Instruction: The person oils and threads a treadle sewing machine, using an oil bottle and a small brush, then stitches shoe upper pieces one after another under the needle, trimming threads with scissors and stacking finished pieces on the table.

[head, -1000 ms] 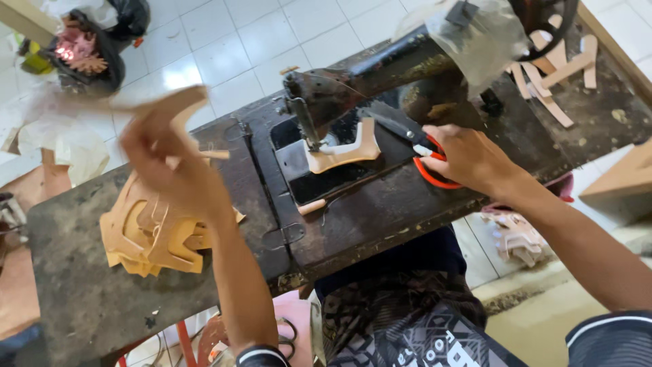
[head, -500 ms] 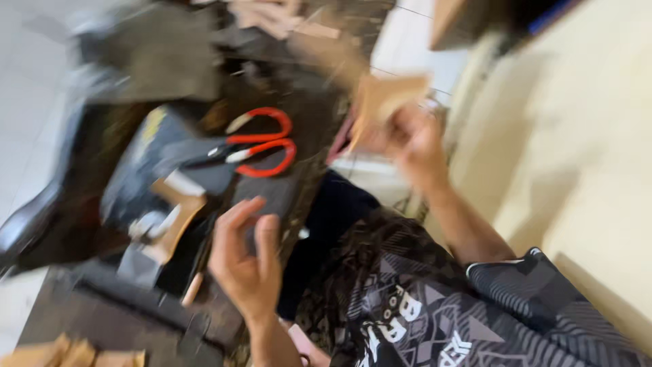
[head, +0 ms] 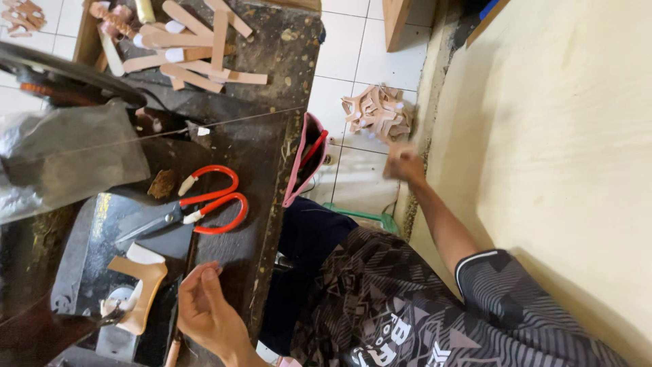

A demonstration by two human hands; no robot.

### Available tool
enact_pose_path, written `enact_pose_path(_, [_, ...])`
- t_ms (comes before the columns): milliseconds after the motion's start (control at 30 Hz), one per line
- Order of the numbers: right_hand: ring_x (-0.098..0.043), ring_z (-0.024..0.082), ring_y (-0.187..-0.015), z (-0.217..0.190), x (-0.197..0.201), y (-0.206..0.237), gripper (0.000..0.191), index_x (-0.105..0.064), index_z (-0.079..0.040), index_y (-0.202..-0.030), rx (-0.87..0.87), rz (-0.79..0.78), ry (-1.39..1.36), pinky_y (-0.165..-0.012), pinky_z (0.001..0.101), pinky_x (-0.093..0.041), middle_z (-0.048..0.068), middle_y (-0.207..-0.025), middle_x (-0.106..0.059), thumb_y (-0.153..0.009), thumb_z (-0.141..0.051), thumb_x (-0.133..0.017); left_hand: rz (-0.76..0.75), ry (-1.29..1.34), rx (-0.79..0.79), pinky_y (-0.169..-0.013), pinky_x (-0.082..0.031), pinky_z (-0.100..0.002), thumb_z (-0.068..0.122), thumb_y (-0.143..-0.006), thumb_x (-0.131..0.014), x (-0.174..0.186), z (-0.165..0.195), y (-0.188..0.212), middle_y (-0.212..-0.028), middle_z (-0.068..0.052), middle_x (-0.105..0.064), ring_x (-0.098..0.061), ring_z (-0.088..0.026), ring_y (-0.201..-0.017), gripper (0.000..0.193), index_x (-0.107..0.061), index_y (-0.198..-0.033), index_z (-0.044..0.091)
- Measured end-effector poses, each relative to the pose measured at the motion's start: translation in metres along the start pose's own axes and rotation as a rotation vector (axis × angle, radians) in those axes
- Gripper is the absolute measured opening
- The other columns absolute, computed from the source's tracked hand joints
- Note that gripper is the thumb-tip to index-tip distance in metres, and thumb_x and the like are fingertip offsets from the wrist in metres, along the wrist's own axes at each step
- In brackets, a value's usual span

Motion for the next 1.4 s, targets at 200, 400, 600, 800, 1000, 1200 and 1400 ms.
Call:
enact_pose_path(200, [-0.064,0.043,-0.101,-0.041,0.055,-0.029,0.077,-0.064,0.006,-0.116,0.102,0.387,0.454,-0.084,0.0514,-0.052,0.026,-0.114,-0.066,-0.072,-0.050,-0.092,0.039,0.017,-0.003,-0.091,-0.056,-0.028,0.006,-0.110,-0.061,0.003,-0.003,0.003,-0.107,-0.012,-0.071,-0.067,-0.016,-0.097,0.014,-0.065,-0.114,-0.007])
enact_pose_path(400, [-0.071,0.030,-0.109,-0.046,0.021,-0.018,0.047,-0.067,-0.006,-0.129,0.142,0.148,0.234,-0.097,0.0399,-0.055,0.016,-0.118,-0.075,-0.093,-0.035,-0.075,0.021,0.090,-0.057,-0.091,-0.057,-0.026,0.004,-0.106,-0.064,0.002,-0.006,0.001,-0.107,-0.010,-0.070,-0.068,-0.014,-0.098,0.011,-0.065,-0.113,-0.006])
enact_pose_path(600, [-0.073,0.019,-0.110,-0.146,-0.042,0.044,0.035,-0.065,-0.004,-0.129,0.558,-0.334,-0.067,-0.091,0.0328,-0.058,0.011,-0.123,-0.073,-0.094,-0.008,-0.067,0.062,0.041,-0.003,-0.082,-0.055,-0.024,0.006,-0.104,-0.067,0.009,-0.011,0.005,-0.105,-0.011,-0.073,-0.069,-0.012,-0.094,0.013,-0.067,-0.110,-0.005])
enact_pose_path(800, [-0.076,0.021,-0.096,-0.149,-0.093,0.107,0.017,-0.079,-0.005,-0.106,0.621,-0.964,0.168,-0.092,0.0324,-0.058,0.013,-0.101,-0.081,-0.095,-0.017,-0.073,0.039,0.141,-0.052,-0.085,-0.056,-0.023,0.008,-0.105,-0.066,0.012,-0.010,0.006,-0.109,-0.010,-0.071,-0.068,-0.011,-0.096,0.015,-0.067,-0.111,-0.005])
enact_pose_path(1000, [-0.072,0.022,-0.082,-0.155,-0.001,0.054,0.009,-0.077,-0.003,-0.096,0.503,-0.936,-1.178,-0.082,0.0360,-0.060,0.012,-0.088,-0.075,-0.101,-0.010,-0.076,0.018,0.192,-0.018,-0.083,-0.054,-0.022,0.009,-0.104,-0.067,0.011,-0.014,0.005,-0.107,-0.008,-0.070,-0.065,-0.009,-0.094,0.016,-0.067,-0.110,-0.006])
enact_pose_path(1200, [-0.070,0.018,-0.083,-0.172,0.031,0.068,0.009,-0.079,-0.007,-0.100,0.616,-0.753,-0.522,-0.081,0.0334,-0.059,0.008,-0.093,-0.076,-0.095,-0.015,-0.077,0.003,0.217,-0.040,-0.087,-0.055,-0.022,0.007,-0.104,-0.066,0.009,-0.011,0.006,-0.107,-0.007,-0.069,-0.066,-0.009,-0.096,0.014,-0.066,-0.110,-0.005])
enact_pose_path(1400, [-0.073,0.011,-0.076,-0.261,0.000,0.224,0.014,-0.080,-0.011,-0.101,1.159,-0.833,0.085,-0.065,0.0265,-0.058,0.003,-0.092,-0.080,-0.089,-0.016,-0.079,-0.003,0.062,-0.142,-0.088,-0.055,-0.026,0.008,-0.101,-0.069,0.003,0.011,0.000,-0.106,-0.009,-0.071,-0.068,-0.013,-0.097,0.012,-0.069,-0.108,-0.002])
Point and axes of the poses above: each hand's wrist, its own y-axis away from the middle knuckle, its own x-axis out of the back of the hand, z = x × y, the point moved 9 cm from there along -y, towards the middle knuckle
